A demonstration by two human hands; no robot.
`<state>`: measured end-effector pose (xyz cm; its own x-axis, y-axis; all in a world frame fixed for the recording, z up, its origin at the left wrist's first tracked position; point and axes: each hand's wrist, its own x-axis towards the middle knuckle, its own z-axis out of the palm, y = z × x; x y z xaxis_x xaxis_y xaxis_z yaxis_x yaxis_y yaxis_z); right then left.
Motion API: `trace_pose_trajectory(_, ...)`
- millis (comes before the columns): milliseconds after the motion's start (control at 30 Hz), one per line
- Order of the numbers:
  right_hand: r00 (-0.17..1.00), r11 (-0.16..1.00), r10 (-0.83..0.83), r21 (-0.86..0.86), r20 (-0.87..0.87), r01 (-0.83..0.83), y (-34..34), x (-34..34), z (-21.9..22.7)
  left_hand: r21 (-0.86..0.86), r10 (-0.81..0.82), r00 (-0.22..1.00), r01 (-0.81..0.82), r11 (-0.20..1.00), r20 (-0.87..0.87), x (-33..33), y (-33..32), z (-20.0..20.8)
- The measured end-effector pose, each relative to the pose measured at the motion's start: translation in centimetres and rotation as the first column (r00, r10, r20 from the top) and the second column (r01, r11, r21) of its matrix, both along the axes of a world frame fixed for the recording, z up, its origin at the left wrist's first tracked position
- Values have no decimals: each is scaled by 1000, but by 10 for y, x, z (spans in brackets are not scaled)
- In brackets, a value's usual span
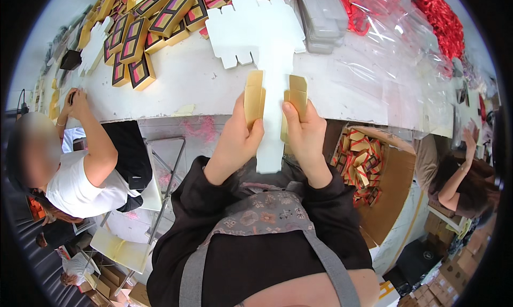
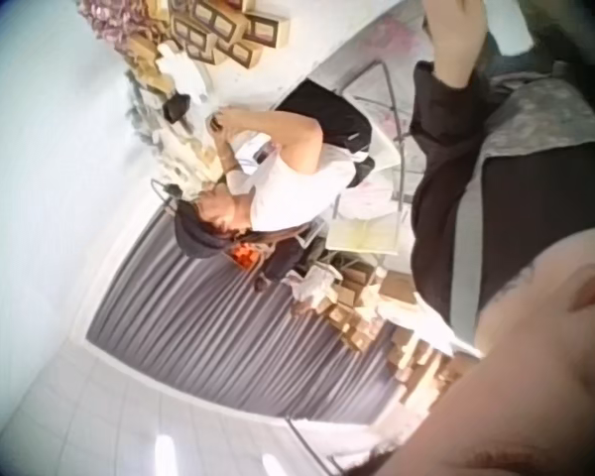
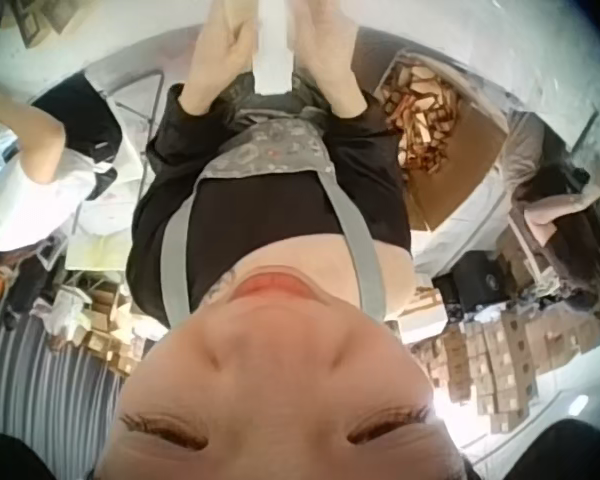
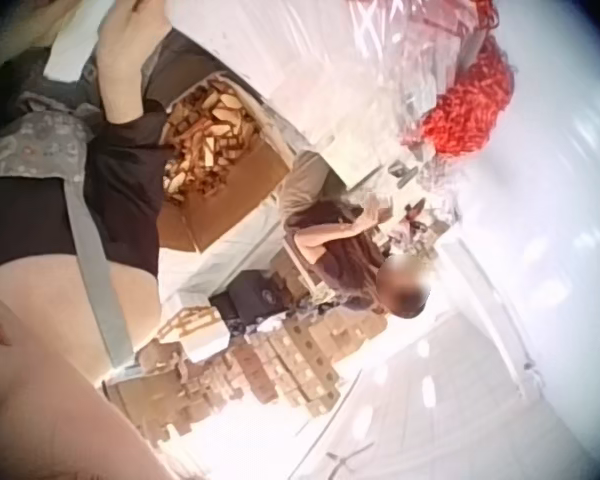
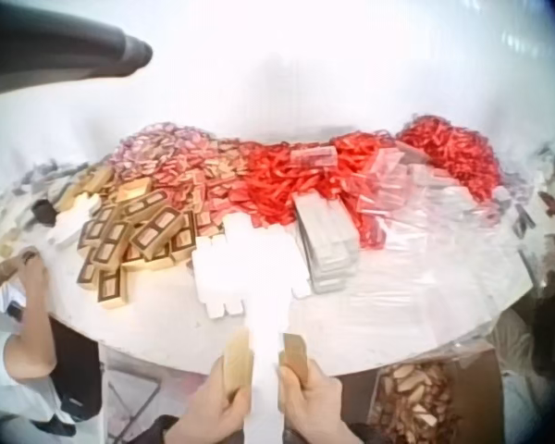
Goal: The person folds flat white cardboard pieces into small rectangular boxes by hand, then places them on the table. The process is repeated continuously with new pieces taken from a stack.
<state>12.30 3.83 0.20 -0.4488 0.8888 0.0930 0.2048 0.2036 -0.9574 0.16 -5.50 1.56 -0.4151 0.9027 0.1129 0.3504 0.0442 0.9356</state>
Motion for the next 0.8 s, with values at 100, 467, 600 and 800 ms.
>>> trace_pose_trajectory(100, 945, 959, -61, 282, 321, -34, -11, -7, -6, -74, 160, 983, -166, 983, -90, 9, 7, 6)
trace_pose_trajectory(467, 939, 913, -30, 391, 344, -114, -10, -20, 0, -70, 163, 954, -186, 980, -250, 12, 31, -12)
trace_pose_trajectory(600, 985, 956, 138, 245, 99, -159, 8, -12, -5, -66, 5, 999, -8, 998, -46, 0, 27, 8)
trace_pose_trajectory(800, 976, 969, 177, 153, 124, -195, 9, -13, -2, -42, 36, 998, -39, 998, -60, 2, 21, -10)
